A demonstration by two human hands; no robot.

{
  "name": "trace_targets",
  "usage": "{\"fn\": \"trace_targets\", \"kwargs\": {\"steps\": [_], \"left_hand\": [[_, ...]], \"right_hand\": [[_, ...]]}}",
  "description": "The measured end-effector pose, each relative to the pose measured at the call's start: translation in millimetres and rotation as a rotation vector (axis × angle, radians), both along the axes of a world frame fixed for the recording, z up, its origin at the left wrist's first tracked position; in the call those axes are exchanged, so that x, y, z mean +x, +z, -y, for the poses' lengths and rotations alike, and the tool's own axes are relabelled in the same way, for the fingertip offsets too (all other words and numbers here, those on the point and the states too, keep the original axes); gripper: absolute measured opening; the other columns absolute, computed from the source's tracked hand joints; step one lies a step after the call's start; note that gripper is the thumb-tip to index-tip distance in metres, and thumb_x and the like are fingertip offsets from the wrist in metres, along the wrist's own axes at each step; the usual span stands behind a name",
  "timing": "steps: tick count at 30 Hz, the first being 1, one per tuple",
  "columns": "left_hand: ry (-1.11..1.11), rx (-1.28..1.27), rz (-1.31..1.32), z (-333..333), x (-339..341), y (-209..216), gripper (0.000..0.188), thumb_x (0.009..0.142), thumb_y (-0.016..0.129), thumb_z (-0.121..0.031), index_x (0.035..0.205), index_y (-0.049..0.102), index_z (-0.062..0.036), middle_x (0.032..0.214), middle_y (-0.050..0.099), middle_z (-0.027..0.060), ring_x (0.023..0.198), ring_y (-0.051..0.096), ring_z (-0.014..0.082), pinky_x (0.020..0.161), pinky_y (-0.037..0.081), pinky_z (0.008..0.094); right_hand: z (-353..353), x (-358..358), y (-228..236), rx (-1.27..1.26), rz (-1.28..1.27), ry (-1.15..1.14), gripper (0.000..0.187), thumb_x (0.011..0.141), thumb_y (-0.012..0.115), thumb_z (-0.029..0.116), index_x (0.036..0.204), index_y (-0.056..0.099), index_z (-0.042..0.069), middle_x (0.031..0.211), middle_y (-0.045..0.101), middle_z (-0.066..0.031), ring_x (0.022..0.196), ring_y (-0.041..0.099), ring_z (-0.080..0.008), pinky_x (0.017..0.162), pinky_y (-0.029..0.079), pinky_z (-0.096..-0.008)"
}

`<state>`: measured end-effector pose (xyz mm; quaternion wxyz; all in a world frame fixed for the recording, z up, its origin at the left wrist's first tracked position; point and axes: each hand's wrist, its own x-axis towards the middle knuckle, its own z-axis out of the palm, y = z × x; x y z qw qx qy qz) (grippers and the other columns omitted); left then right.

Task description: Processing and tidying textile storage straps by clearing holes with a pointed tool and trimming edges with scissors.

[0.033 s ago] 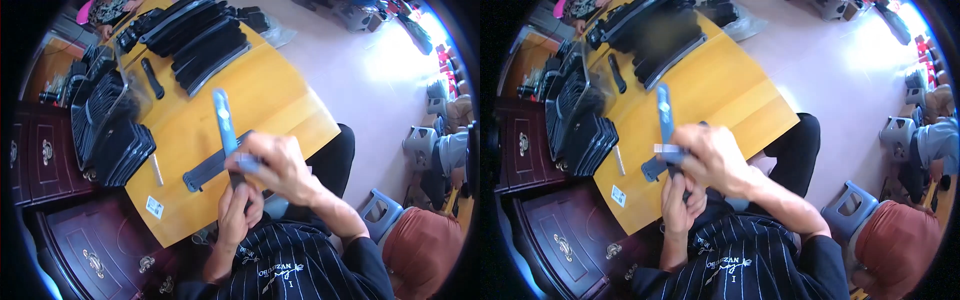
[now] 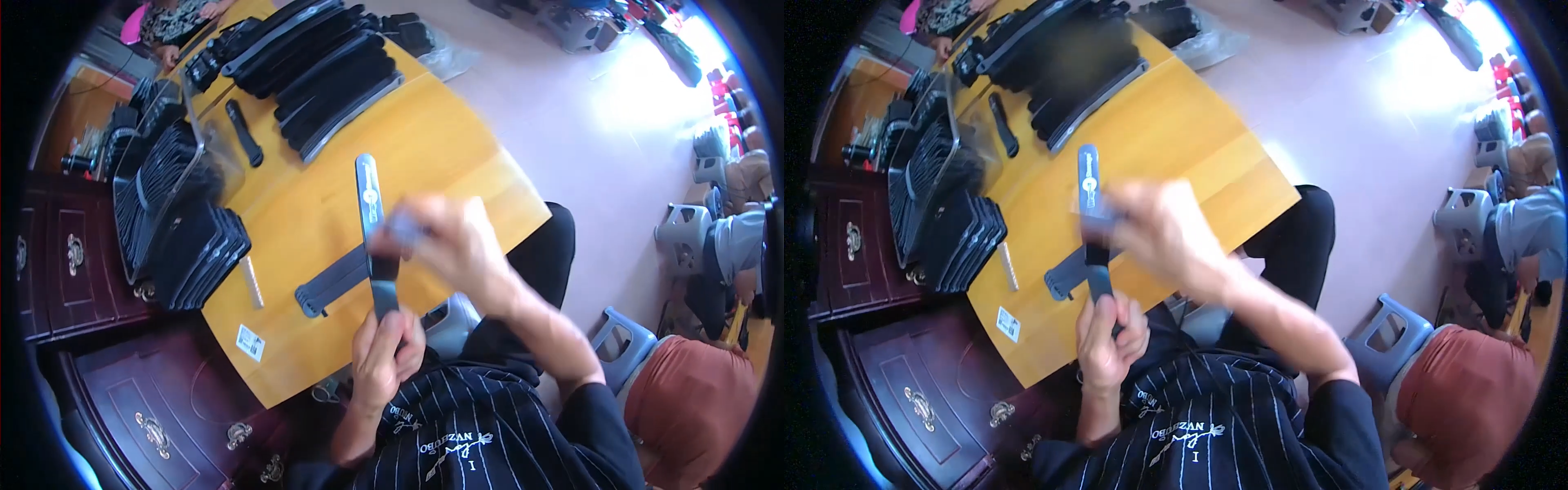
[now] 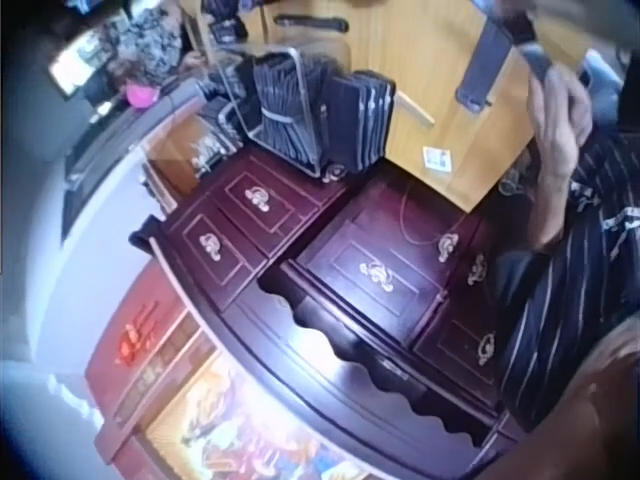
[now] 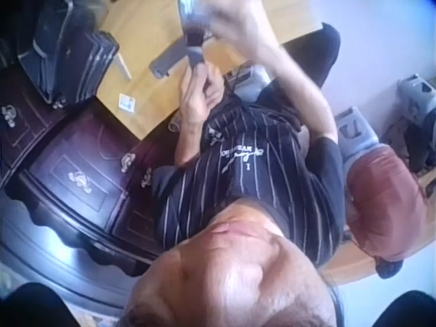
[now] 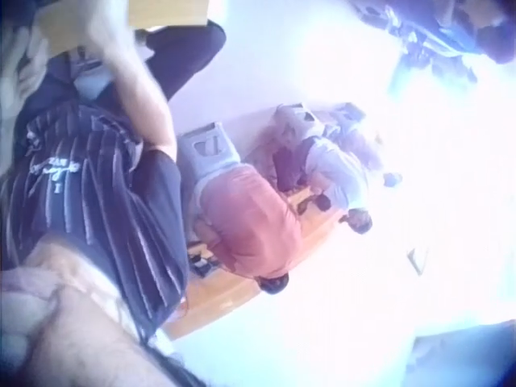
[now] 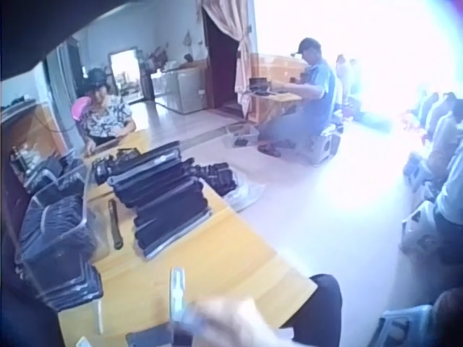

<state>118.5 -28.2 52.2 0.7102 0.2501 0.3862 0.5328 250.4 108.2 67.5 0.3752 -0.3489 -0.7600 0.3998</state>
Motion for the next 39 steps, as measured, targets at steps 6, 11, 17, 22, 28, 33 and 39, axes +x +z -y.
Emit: {"fn": "trace_targets", "kwargs": {"steps": [6, 11, 17, 22, 28, 33, 39], "left_hand": [[-0.001, 0.001, 0.137, 35, -15, 1, 0.035, 0.101, 0.039, -0.036, 0.081, 0.043, -0.0075, 0.052, 0.03, -0.0016, 0.038, 0.022, 0.0057, 0.034, 0.019, 0.0219], [0.117, 0.07, 0.028, 21, -21, -2, 0.035, 0.101, 0.037, -0.037, 0.085, 0.042, -0.0063, 0.053, 0.035, 0.0024, 0.039, 0.026, 0.0084, 0.034, 0.022, 0.0227], [0.105, 0.108, 0.094, 6, -15, -13, 0.043, 0.102, 0.028, -0.044, 0.094, 0.045, -0.005, 0.056, 0.035, 0.0022, 0.04, 0.027, 0.0092, 0.036, 0.025, 0.0233], [0.168, 0.123, 0.101, 7, -19, -17, 0.051, 0.101, 0.026, -0.048, 0.109, 0.048, -0.0018, 0.059, 0.037, 0.0035, 0.041, 0.028, 0.0103, 0.037, 0.026, 0.0242], [0.247, 0.175, -0.042, 15, -37, -23, 0.05, 0.1, 0.031, -0.046, 0.12, 0.042, -0.0015, 0.068, 0.044, 0.0058, 0.047, 0.04, 0.0133, 0.042, 0.037, 0.0269], [0.255, 0.182, -0.011, 25, -50, -29, 0.053, 0.1, 0.036, -0.044, 0.127, 0.036, 0.0012, 0.082, 0.052, 0.0131, 0.062, 0.052, 0.0203, 0.057, 0.048, 0.0358], [0.238, 0.195, 0.0, 27, -50, -27, 0.049, 0.099, 0.041, -0.036, 0.13, 0.034, 0.0013, 0.09, 0.056, 0.0167, 0.076, 0.058, 0.0259, 0.071, 0.05, 0.0401]], "right_hand": [[-182, 165, -31, 0.001, -0.314, -1.025, 0.033, 0.081, 0.073, 0.038, 0.08, 0.066, 0.006, 0.063, 0.053, 0.0008, 0.059, 0.045, -0.0083, 0.054, 0.038, -0.0285], [-146, 142, -12, 0.498, 0.227, -1.061, 0.019, 0.089, 0.061, 0.033, 0.09, 0.062, 0.013, 0.073, 0.064, -0.0085, 0.068, 0.063, -0.0298, 0.059, 0.046, -0.0397], [-116, 35, -58, 0.549, 0.656, -0.584, 0.009, 0.084, 0.054, 0.012, 0.092, 0.05, 0.009, 0.086, 0.057, -0.009, 0.076, 0.064, -0.0275, 0.058, 0.051, -0.0395], [-106, -24, -75, 0.447, 0.617, -0.334, 0.012, 0.083, 0.056, 0.01, 0.091, 0.051, 0.002, 0.084, 0.056, -0.0131, 0.082, 0.065, -0.0286, 0.062, 0.052, -0.0374], [-104, -65, -78, 0.315, 0.651, -0.317, 0.01, 0.084, 0.055, 0.008, 0.09, 0.051, 0.001, 0.086, 0.059, -0.0164, 0.08, 0.065, -0.0315, 0.064, 0.052, -0.0406], [-99, -68, -73, 0.203, 0.554, -0.286, 0.021, 0.081, 0.064, 0.016, 0.09, 0.054, 0.0, 0.089, 0.062, -0.015, 0.079, 0.065, -0.0303, 0.067, 0.052, -0.0406], [-97, -67, -61, 0.035, 0.586, -0.23, 0.04, 0.076, 0.075, 0.026, 0.101, 0.058, -0.001, 0.094, 0.067, -0.015, 0.087, 0.068, -0.0259, 0.074, 0.055, -0.0343]]}}
